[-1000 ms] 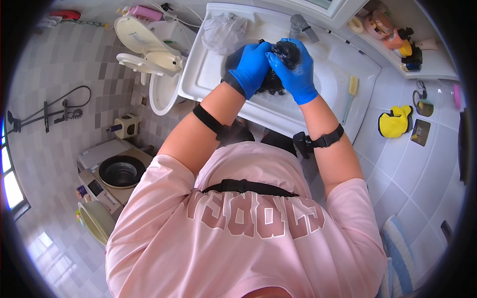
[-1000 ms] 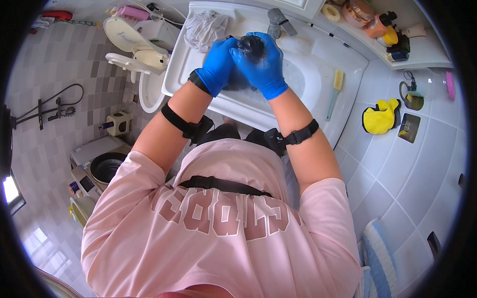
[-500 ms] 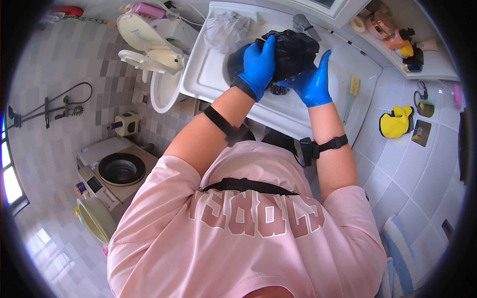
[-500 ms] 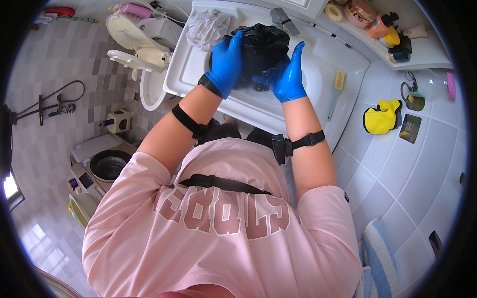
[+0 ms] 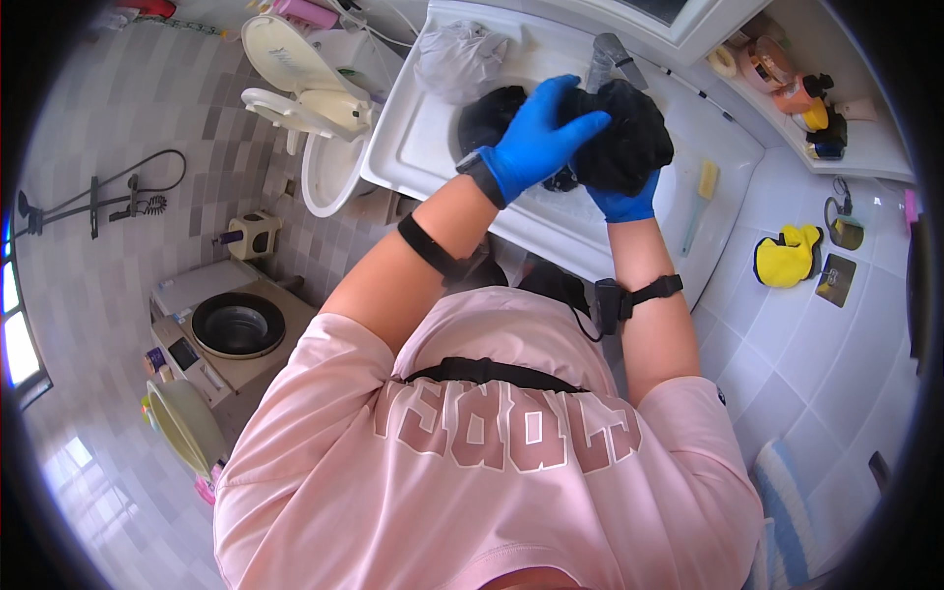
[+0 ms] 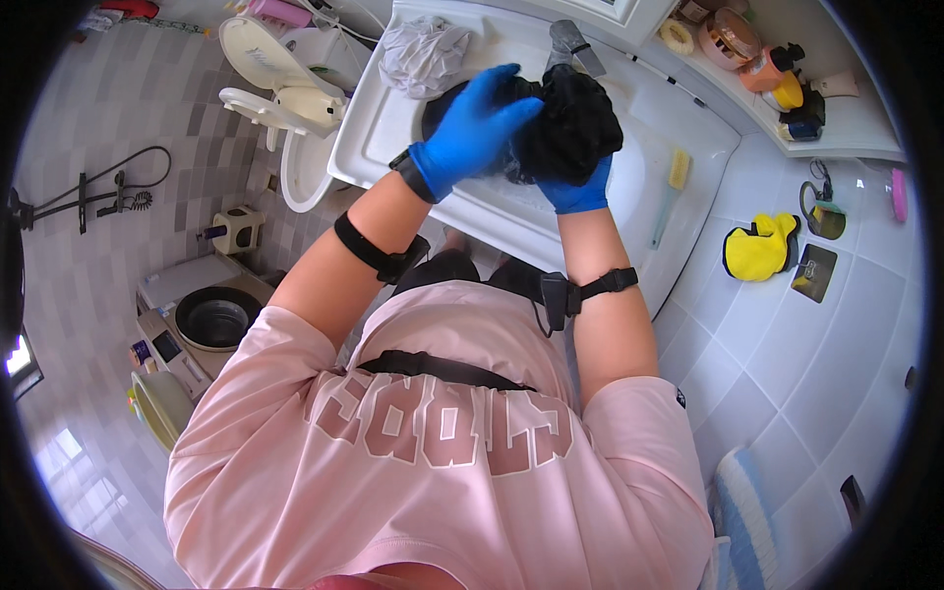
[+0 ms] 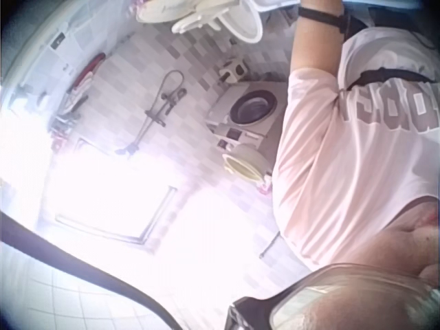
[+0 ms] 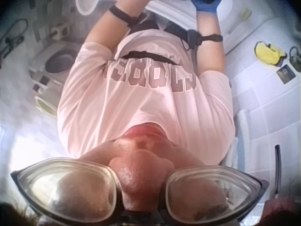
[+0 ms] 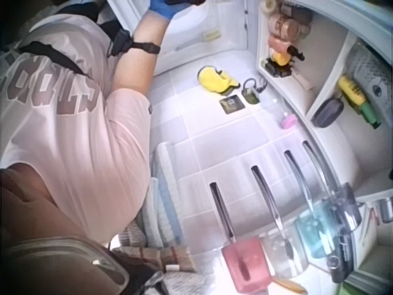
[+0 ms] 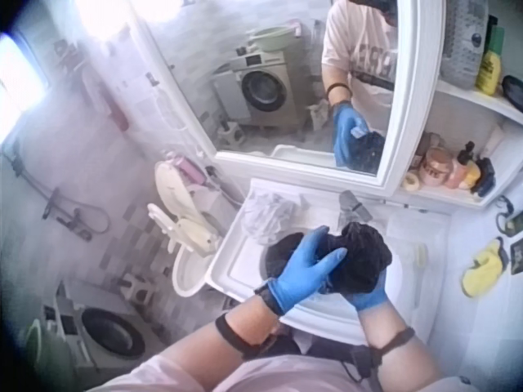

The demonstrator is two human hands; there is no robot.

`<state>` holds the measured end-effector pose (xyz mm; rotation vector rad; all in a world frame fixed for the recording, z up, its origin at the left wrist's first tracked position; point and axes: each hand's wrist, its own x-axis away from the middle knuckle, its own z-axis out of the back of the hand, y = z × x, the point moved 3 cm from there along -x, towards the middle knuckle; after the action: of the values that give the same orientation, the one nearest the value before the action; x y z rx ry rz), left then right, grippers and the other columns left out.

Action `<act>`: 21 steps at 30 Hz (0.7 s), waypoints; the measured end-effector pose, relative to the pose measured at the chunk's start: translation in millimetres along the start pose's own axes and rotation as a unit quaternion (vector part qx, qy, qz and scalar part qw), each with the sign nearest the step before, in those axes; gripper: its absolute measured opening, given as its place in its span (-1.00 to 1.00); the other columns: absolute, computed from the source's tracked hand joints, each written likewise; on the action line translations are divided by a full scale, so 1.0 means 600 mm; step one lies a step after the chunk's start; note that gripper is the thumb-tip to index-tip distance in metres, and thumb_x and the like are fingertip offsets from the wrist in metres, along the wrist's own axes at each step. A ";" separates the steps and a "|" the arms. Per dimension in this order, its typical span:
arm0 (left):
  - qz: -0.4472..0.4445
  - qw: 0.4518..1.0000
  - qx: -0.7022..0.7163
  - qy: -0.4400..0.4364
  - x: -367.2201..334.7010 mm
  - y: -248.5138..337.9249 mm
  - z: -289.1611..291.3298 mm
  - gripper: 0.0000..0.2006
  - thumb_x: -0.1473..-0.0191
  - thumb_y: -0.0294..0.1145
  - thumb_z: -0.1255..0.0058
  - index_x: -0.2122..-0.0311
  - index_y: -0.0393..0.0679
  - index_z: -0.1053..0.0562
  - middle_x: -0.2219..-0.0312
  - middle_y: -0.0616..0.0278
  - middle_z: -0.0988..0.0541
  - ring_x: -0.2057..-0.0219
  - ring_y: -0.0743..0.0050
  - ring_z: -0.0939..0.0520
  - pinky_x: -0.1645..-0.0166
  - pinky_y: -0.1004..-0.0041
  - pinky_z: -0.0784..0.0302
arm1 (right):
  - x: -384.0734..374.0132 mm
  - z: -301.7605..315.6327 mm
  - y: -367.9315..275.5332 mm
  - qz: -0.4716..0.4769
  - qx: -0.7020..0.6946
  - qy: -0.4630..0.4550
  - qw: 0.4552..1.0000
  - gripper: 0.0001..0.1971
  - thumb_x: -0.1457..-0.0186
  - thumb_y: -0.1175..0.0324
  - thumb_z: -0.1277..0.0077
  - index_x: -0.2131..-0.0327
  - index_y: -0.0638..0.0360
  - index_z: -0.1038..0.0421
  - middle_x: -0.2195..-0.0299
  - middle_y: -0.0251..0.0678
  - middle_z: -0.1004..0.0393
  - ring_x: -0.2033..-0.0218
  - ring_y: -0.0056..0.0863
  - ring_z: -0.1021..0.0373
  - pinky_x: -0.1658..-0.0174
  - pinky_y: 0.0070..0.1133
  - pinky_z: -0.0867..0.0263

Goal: Hand washing and rinsing dark and light clothing in a basin inside a bathroom.

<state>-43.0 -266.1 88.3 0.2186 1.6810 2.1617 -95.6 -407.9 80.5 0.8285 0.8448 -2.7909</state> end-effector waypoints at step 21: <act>0.276 0.803 0.337 0.406 0.417 -0.102 0.552 -0.61 -0.26 -0.03 0.08 0.22 -0.20 -0.55 0.11 -0.01 -0.62 0.05 0.04 -0.61 -0.08 0.18 -0.49 | 0.011 -0.085 0.099 0.154 0.335 -0.040 0.929 -0.61 -0.19 0.04 0.00 0.03 0.02 -0.52 -0.03 -0.19 -0.49 -0.11 -0.13 -0.34 -0.23 -0.17 -0.17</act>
<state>-140.6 141.9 89.3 -0.0745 3.2200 2.0250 -62.1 -430.0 12.8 0.8146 -0.2759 -2.7858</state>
